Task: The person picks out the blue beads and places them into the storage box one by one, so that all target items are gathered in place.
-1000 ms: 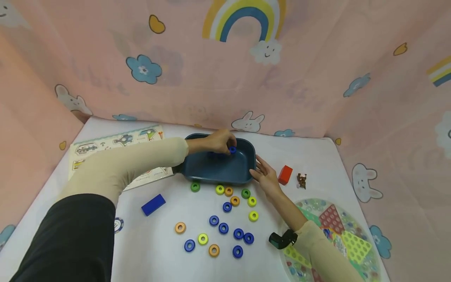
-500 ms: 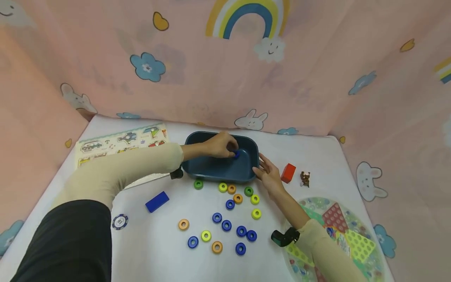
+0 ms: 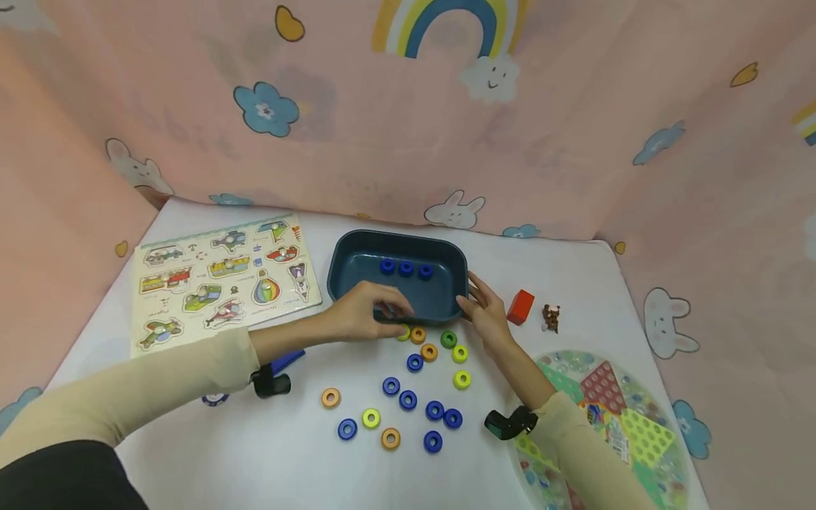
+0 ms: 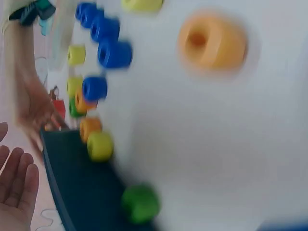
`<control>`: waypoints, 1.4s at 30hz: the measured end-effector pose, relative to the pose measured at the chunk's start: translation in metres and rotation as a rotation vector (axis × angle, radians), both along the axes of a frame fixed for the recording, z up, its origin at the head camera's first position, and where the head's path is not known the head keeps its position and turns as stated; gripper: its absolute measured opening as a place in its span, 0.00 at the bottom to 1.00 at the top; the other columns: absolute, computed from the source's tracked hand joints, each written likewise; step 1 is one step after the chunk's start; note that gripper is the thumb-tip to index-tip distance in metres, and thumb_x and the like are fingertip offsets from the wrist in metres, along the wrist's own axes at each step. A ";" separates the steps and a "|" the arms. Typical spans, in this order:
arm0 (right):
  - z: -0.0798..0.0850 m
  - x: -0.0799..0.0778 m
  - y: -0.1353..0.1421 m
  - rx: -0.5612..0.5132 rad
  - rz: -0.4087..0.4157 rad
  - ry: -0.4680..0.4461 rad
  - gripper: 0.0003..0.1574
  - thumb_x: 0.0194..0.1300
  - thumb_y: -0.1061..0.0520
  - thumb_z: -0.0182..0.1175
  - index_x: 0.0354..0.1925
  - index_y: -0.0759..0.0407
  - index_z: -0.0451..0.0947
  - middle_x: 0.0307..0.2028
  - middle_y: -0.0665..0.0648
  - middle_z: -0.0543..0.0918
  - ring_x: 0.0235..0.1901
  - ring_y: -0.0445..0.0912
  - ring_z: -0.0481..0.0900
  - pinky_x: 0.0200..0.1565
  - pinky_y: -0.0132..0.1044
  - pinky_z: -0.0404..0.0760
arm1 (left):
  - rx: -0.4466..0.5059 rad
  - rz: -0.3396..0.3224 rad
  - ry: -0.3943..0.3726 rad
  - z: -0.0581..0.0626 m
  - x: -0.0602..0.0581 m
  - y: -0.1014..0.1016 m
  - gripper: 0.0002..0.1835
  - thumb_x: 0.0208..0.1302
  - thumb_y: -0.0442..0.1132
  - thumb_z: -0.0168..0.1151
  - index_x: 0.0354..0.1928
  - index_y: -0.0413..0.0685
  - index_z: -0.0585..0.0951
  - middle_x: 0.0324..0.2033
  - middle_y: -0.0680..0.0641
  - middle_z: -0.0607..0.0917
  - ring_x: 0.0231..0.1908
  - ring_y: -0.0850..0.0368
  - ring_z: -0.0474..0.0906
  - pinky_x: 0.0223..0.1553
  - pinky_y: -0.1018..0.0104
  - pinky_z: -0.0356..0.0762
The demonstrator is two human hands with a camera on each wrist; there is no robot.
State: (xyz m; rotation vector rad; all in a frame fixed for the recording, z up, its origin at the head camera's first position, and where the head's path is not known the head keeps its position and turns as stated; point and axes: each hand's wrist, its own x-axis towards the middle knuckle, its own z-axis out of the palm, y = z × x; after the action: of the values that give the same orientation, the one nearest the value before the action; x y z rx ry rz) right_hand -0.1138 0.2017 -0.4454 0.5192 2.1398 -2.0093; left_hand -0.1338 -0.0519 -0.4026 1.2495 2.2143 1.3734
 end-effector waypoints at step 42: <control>0.002 0.002 -0.004 0.017 -0.026 -0.068 0.33 0.67 0.58 0.54 0.68 0.56 0.59 0.65 0.56 0.63 0.60 0.51 0.65 0.56 0.45 0.69 | -0.066 -0.025 -0.064 -0.001 -0.001 -0.017 0.17 0.47 0.33 0.73 0.41 0.41 0.83 0.37 0.51 0.82 0.35 0.55 0.77 0.37 0.63 0.78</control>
State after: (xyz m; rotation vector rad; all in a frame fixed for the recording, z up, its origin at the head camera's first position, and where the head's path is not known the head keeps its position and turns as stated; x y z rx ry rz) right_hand -0.1114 0.1982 -0.4435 0.6121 2.1236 -1.9590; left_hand -0.1345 -0.0692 -0.4037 1.1898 2.1759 1.3012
